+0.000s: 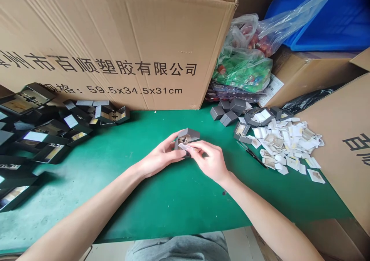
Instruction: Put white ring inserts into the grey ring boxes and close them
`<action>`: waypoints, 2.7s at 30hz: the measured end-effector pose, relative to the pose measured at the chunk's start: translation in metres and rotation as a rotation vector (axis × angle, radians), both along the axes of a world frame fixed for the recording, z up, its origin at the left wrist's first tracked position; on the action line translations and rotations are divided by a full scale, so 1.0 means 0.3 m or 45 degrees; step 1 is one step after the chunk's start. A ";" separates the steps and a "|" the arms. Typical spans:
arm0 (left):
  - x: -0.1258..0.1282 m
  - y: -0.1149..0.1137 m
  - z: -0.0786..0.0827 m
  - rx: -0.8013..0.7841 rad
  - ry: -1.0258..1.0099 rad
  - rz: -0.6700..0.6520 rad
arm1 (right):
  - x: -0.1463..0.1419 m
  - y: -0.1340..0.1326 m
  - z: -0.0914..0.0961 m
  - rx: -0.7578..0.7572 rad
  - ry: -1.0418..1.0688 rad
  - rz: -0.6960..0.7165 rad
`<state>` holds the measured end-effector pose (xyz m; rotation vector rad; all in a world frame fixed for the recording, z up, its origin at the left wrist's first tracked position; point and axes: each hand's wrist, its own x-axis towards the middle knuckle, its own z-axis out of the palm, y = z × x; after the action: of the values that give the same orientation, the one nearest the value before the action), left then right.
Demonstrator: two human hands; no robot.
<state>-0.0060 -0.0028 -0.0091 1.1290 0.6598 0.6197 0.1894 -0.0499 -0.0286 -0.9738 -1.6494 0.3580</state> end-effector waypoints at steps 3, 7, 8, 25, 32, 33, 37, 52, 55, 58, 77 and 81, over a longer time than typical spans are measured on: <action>-0.001 0.000 -0.008 0.036 0.049 0.022 | 0.002 0.006 -0.001 0.163 -0.118 -0.025; 0.005 -0.009 -0.001 0.137 0.089 0.044 | 0.008 0.015 -0.020 0.331 -0.291 -0.042; 0.008 -0.013 0.005 0.180 0.111 0.043 | 0.010 0.017 -0.027 0.349 -0.327 -0.047; 0.024 -0.038 0.035 0.359 0.268 -0.023 | 0.002 0.015 -0.042 0.372 -0.509 -0.151; 0.041 -0.043 0.036 0.342 0.274 0.066 | -0.008 0.012 -0.041 0.416 -0.531 -0.235; 0.044 -0.045 0.034 0.349 0.287 0.086 | -0.008 0.011 -0.039 0.426 -0.552 -0.240; 0.053 -0.053 0.018 0.446 0.352 0.136 | -0.006 0.006 -0.031 0.462 -0.655 -0.216; 0.059 -0.060 -0.030 0.754 0.581 0.249 | -0.005 0.005 -0.016 0.584 -0.895 -0.266; 0.062 -0.063 -0.031 0.767 0.570 0.263 | -0.005 0.004 -0.021 0.542 -0.915 -0.267; 0.065 -0.065 -0.031 0.778 0.570 0.284 | -0.005 0.005 -0.025 0.548 -0.902 -0.267; 0.067 -0.064 -0.026 0.770 0.582 0.303 | 0.002 0.004 -0.036 0.383 -0.769 -0.163; 0.067 -0.062 -0.030 0.769 0.560 0.317 | 0.007 0.005 -0.042 0.410 -0.739 -0.133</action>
<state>0.0141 -0.0215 -0.0181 1.7912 1.0393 0.8213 0.1915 -0.0486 -0.0411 -0.9616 -2.0803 -0.2876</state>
